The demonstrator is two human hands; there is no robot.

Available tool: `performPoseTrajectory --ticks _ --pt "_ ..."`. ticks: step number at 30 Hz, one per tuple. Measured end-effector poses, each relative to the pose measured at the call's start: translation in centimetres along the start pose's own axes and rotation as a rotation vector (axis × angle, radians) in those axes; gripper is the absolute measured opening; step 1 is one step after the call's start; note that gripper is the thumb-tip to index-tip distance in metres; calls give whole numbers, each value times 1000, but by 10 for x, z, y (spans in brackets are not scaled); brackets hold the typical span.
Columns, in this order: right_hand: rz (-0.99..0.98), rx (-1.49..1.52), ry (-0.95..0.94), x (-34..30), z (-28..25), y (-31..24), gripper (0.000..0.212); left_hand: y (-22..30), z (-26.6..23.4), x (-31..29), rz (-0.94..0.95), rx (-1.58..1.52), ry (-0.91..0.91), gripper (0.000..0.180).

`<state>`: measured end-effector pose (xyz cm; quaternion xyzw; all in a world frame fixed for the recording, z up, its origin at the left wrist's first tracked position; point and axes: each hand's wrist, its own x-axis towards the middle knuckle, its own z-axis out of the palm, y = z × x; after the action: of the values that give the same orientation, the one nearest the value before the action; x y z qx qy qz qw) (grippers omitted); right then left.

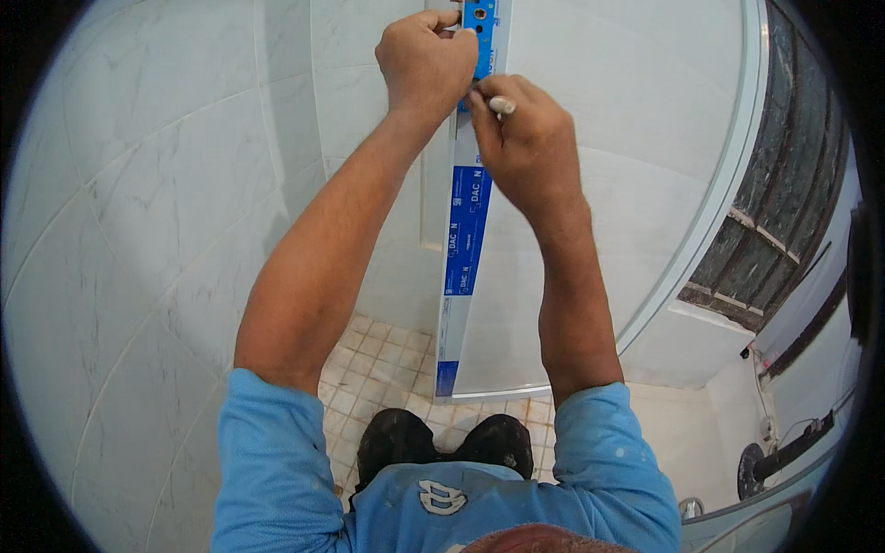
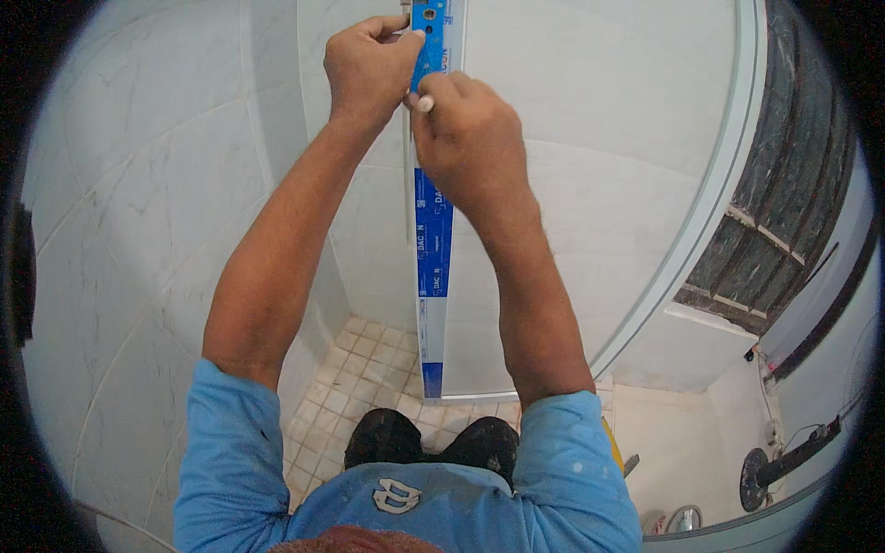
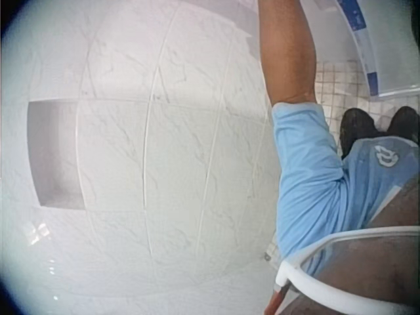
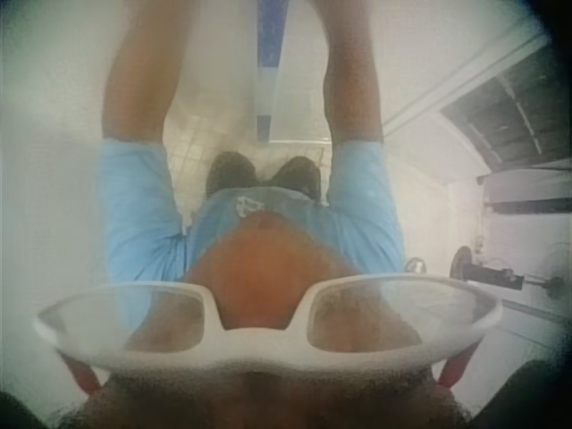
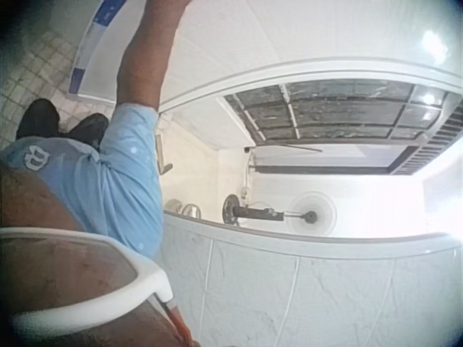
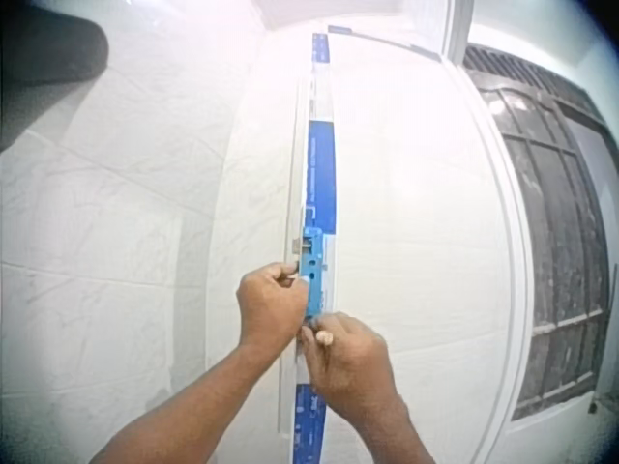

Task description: The person uses a blue level and a yellow T-square to measure and mark a vertical aluminum profile with a black marker. They repeatedly reposition the tools and make marks along the profile's length.

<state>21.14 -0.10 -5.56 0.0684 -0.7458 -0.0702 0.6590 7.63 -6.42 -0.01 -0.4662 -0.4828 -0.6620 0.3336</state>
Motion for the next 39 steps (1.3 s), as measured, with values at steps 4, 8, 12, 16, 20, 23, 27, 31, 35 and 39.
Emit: performPoseTrajectory --ticks 4,8,12,16,20,23,27,31,35,39 --pt "-56 -81 19 -13 10 -10 11 0 0 0 1 19 5 32" --pt "-30 -120 74 -23 22 -16 15 5 -1 -2 -55 -14 -16 34" --pt "-16 -92 133 -30 31 -17 17 7 0 -5 -37 -39 24 28" --pt "-43 -83 198 -29 36 -15 21 3 0 -5 -2 -45 31 28" --pt "-32 -66 215 -30 40 -13 24 1 0 -4 0 -56 24 27" --pt "-94 -61 210 -29 37 -7 24 4 1 -4 -50 -71 13 27" --pt "-68 -109 201 -30 36 -8 24 4 1 -5 -40 -61 14 27" --pt "21 -172 125 -27 34 -22 18 6 -1 -4 -62 -54 17 28" --pt "38 -177 84 -24 33 -25 13 9 -2 -5 -85 -26 15 28" --pt "11 -162 90 -24 31 -23 12 10 -2 -5 -75 -35 9 28"
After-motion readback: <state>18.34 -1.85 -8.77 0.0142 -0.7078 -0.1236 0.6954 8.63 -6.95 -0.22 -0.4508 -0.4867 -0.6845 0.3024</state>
